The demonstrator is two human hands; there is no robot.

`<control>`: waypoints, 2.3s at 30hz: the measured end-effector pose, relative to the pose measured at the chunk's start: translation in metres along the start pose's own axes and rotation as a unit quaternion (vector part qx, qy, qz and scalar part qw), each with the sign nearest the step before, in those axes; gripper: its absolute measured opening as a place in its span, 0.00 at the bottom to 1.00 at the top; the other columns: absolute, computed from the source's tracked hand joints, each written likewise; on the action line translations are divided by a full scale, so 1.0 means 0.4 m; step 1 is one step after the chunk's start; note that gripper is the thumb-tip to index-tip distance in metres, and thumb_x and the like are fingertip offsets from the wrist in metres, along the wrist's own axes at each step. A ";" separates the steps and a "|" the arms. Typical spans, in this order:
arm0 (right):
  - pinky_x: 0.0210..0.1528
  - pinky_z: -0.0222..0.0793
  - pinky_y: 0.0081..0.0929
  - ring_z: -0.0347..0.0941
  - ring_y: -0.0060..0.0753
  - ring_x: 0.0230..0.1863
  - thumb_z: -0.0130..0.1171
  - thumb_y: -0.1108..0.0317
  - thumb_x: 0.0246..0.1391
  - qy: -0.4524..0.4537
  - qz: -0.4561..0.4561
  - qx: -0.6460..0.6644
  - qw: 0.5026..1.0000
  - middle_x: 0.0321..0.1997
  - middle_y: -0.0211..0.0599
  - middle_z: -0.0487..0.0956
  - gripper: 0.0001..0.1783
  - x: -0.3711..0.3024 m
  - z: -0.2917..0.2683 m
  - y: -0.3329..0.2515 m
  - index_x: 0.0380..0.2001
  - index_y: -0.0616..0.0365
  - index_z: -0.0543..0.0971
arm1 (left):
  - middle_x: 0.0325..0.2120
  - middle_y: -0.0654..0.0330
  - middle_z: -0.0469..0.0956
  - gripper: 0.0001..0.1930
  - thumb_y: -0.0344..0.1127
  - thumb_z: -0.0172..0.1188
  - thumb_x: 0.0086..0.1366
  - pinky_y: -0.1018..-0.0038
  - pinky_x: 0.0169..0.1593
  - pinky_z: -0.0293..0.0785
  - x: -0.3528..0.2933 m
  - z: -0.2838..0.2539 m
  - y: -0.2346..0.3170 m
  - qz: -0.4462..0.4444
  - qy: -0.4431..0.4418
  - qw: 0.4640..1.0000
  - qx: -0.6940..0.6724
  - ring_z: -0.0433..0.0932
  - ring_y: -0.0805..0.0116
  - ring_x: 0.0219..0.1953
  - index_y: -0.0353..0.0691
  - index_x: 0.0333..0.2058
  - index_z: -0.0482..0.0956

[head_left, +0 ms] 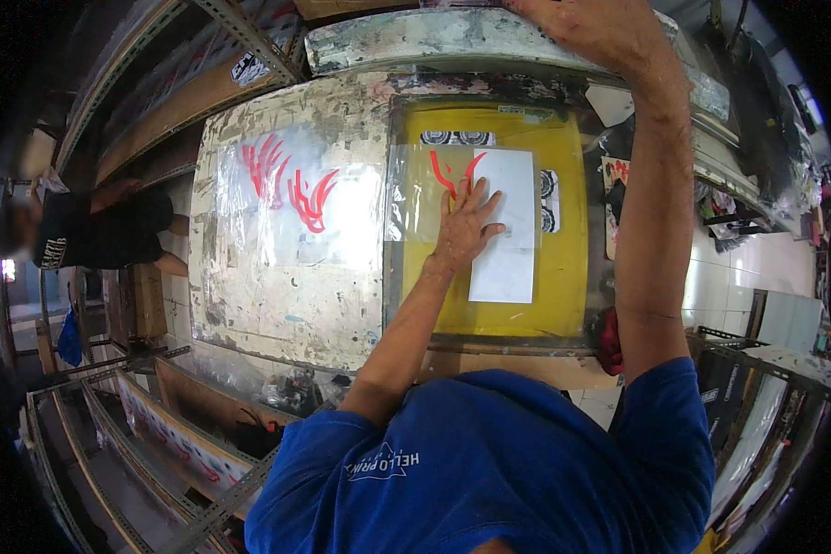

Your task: The person performs screen printing by applying ink through a mesh screen onto transparency films using a squeegee, while another person helps by handling the materials.

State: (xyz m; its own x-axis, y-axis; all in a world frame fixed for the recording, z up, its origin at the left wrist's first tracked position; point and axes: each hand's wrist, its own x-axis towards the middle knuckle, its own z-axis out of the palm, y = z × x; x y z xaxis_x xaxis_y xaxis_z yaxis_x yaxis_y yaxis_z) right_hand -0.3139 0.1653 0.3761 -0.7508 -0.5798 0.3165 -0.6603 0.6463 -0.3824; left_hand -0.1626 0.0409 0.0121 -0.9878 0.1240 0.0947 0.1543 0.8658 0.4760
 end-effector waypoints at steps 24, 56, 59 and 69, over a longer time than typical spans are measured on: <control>0.56 0.55 0.47 0.68 0.43 0.52 0.70 0.67 0.36 -0.182 0.019 -0.057 0.981 0.47 0.37 0.75 0.42 -0.572 0.593 0.087 0.61 0.42 0.72 | 0.63 0.45 0.64 0.43 0.44 0.80 0.33 0.50 0.65 0.54 -0.389 -0.039 -0.042 -0.166 0.279 0.945 -0.044 0.61 0.44 0.63 0.33 0.51 0.78; 0.59 0.67 0.29 0.76 0.42 0.57 0.65 0.74 0.43 0.027 0.123 0.130 0.984 0.54 0.47 0.81 0.33 -0.066 0.615 0.493 0.57 0.51 0.78 | 0.45 0.51 0.76 0.37 0.43 0.75 0.44 0.59 0.60 0.54 -0.403 -0.030 -0.013 -0.202 0.294 0.925 -0.131 0.68 0.52 0.53 0.33 0.53 0.77; 0.66 0.61 0.25 0.72 0.37 0.62 0.59 0.85 0.44 -0.056 0.141 0.289 0.945 0.63 0.44 0.75 0.36 -0.193 0.514 0.300 0.61 0.57 0.74 | 0.45 0.51 0.75 0.38 0.41 0.75 0.44 0.59 0.60 0.55 -0.405 -0.045 0.000 -0.205 0.350 0.901 -0.157 0.65 0.51 0.54 0.32 0.55 0.76; 0.46 0.69 0.42 0.74 0.52 0.37 0.64 0.68 0.42 0.065 -0.078 -0.077 0.992 0.40 0.41 0.79 0.30 -0.365 0.208 -0.037 0.54 0.46 0.80 | 0.49 0.50 0.74 0.28 0.28 0.67 0.56 0.65 0.59 0.64 -0.175 -0.353 0.122 -0.171 0.463 0.834 -0.248 0.69 0.58 0.53 0.27 0.56 0.72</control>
State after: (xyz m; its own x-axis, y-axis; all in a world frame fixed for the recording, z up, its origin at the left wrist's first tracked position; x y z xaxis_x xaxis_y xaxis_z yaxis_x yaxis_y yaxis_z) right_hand -0.1933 0.1991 0.2633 -0.6279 -0.6169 0.4745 -0.7564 0.6273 -0.1853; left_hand -0.0827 0.0061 0.1523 -0.5701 -0.7153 0.4042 0.0845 0.4383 0.8949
